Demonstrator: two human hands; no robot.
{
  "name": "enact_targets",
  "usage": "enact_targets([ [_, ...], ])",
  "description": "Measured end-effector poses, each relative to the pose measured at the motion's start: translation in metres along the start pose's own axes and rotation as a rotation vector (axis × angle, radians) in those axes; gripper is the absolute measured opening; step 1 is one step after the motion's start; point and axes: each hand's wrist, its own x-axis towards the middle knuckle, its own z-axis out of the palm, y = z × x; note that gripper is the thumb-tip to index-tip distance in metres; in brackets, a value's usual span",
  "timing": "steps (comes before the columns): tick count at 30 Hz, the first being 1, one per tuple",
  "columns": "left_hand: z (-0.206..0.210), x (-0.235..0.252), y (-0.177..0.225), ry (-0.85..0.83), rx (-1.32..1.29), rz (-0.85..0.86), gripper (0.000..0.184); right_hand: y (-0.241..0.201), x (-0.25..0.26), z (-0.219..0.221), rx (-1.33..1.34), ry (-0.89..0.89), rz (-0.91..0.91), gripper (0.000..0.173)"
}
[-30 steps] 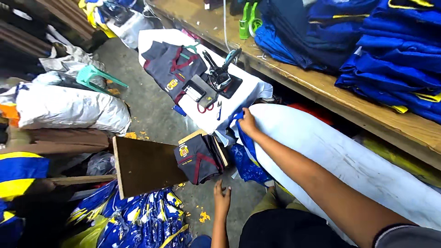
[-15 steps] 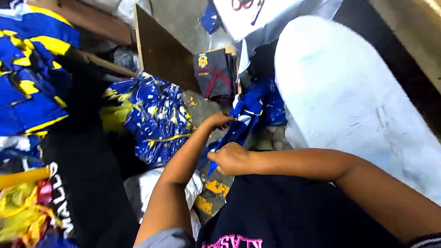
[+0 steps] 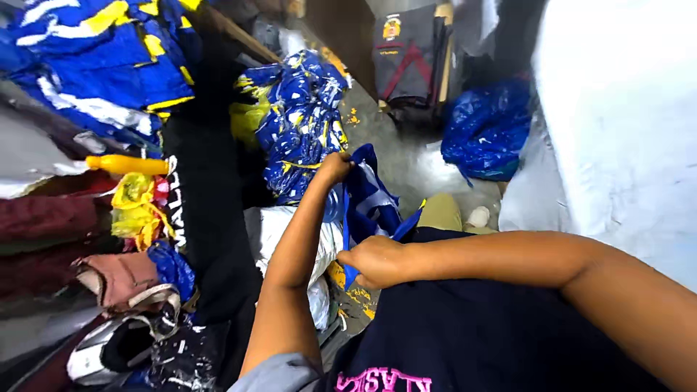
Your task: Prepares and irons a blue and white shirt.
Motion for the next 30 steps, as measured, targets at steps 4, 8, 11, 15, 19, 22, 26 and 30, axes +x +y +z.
enact_targets([
  [4,-0.037,-0.045,-0.036,0.177,-0.475,0.119,0.026,-0.004,0.033,0.017,-0.053,-0.074,-0.110,0.040],
  [8,-0.050,-0.082,-0.071,0.323,-0.858,0.194,0.023,-0.015,0.078,0.022,-0.151,-0.210,-0.181,0.043],
  [11,-0.054,-0.111,-0.090,0.345,-1.078,0.166,0.023,-0.024,0.102,0.019,-0.221,-0.335,-0.203,0.048],
  [15,-0.058,-0.141,-0.121,0.283,-1.282,0.233,0.029,-0.026,0.111,-0.018,-0.198,-0.292,-0.188,0.048],
  [19,-0.062,-0.142,-0.141,0.283,-1.349,0.311,0.034,0.016,0.102,-0.079,-0.014,0.345,-0.265,0.025],
  [22,-0.064,-0.132,-0.148,0.221,-1.302,0.440,0.035,0.043,0.105,-0.130,0.002,0.676,-0.147,0.028],
  [26,-0.079,-0.115,-0.134,0.109,-1.169,0.550,0.034,0.063,0.118,-0.178,-0.059,0.661,-0.156,0.057],
  [30,-0.096,-0.102,-0.121,0.011,-1.047,0.658,0.032,0.062,0.125,-0.201,-0.047,0.447,-0.116,0.035],
])
